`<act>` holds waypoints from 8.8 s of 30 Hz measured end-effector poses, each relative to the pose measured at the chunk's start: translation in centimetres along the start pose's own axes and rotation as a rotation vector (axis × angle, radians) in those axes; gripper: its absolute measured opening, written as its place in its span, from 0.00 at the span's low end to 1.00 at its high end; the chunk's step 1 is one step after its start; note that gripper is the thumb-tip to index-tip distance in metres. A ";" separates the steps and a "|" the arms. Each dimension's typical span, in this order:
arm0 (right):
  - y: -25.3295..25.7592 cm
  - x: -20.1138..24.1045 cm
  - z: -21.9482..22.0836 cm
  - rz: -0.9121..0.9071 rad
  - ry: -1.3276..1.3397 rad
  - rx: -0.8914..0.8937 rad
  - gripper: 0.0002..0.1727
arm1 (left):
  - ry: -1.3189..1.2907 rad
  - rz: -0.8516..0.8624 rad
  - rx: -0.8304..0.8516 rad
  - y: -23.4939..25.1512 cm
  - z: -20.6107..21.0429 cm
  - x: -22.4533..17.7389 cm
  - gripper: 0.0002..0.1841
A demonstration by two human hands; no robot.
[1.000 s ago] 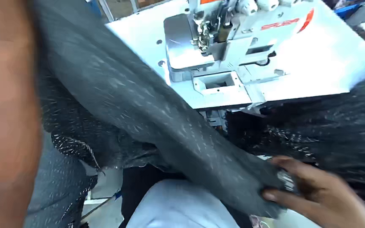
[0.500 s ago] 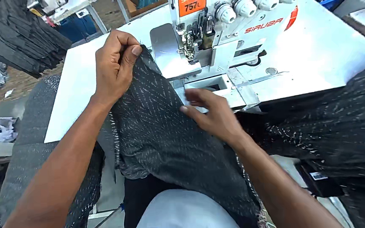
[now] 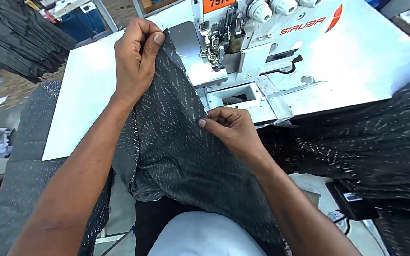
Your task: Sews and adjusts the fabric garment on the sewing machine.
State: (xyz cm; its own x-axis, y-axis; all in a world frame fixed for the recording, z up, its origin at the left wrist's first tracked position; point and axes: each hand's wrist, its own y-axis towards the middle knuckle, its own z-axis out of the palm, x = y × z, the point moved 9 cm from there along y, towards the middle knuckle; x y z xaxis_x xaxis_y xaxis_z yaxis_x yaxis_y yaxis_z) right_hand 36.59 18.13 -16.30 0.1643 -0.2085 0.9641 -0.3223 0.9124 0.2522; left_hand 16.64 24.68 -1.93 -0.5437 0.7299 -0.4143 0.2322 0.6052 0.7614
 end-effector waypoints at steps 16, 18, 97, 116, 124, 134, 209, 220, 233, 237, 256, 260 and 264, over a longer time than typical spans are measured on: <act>-5.5 -4.7 -2.4 0.273 0.070 -0.161 0.04 | 0.158 -0.200 0.284 -1.9 7.9 2.2 0.11; -5.6 -5.0 -2.4 0.291 0.103 -0.173 0.05 | 0.186 -0.235 0.295 -1.9 7.9 2.2 0.10; -5.3 -4.7 -5.3 0.249 0.258 -0.185 0.06 | 0.396 -0.166 0.412 -3.7 10.3 -3.0 0.15; -7.3 -4.1 -5.0 0.311 0.177 0.106 0.02 | 0.446 -0.768 0.258 -21.4 -4.2 -0.2 0.41; -8.3 -5.0 -5.6 0.307 0.100 0.000 0.03 | 0.414 -0.654 0.386 -22.3 -4.4 1.6 0.28; -8.5 -5.2 -5.2 0.299 0.078 -0.020 0.03 | -0.109 -0.778 0.130 -17.9 -9.8 4.1 0.03; -13.2 -2.6 -10.1 0.242 0.430 -0.272 0.08 | 0.537 -0.754 0.394 -18.6 -0.2 3.0 0.24; -13.8 -2.3 -10.0 0.246 0.398 -0.238 0.16 | 0.361 -0.548 0.224 -18.7 0.5 -3.5 0.17; -14.1 -1.4 -8.8 0.296 0.485 -0.227 0.15 | 0.027 -0.079 0.385 -15.9 15.3 -18.0 0.20; -14.3 -1.1 -7.6 0.315 0.578 -0.144 0.20 | 0.170 -0.052 0.392 -16.1 15.9 -18.3 0.23; -15.7 -0.8 -7.2 0.244 0.209 -0.346 0.10 | -0.285 -0.499 0.287 -18.7 14.0 -16.9 0.11; -16.1 -0.3 -7.0 0.247 0.179 -0.348 0.11 | -0.275 -0.471 0.289 -18.2 14.2 -17.1 0.12; -16.1 -0.2 -7.0 0.243 0.195 -0.346 0.11 | -0.210 -0.417 0.294 -18.0 14.2 -17.6 0.12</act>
State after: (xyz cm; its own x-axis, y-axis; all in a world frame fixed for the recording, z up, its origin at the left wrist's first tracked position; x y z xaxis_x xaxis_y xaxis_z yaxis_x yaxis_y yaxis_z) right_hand 48.28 5.98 -21.16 0.3051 0.0657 0.9500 -0.0489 0.9974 -0.0533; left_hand 33.52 5.47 -15.45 -0.4719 0.4386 -0.7648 0.2630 0.8980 0.3527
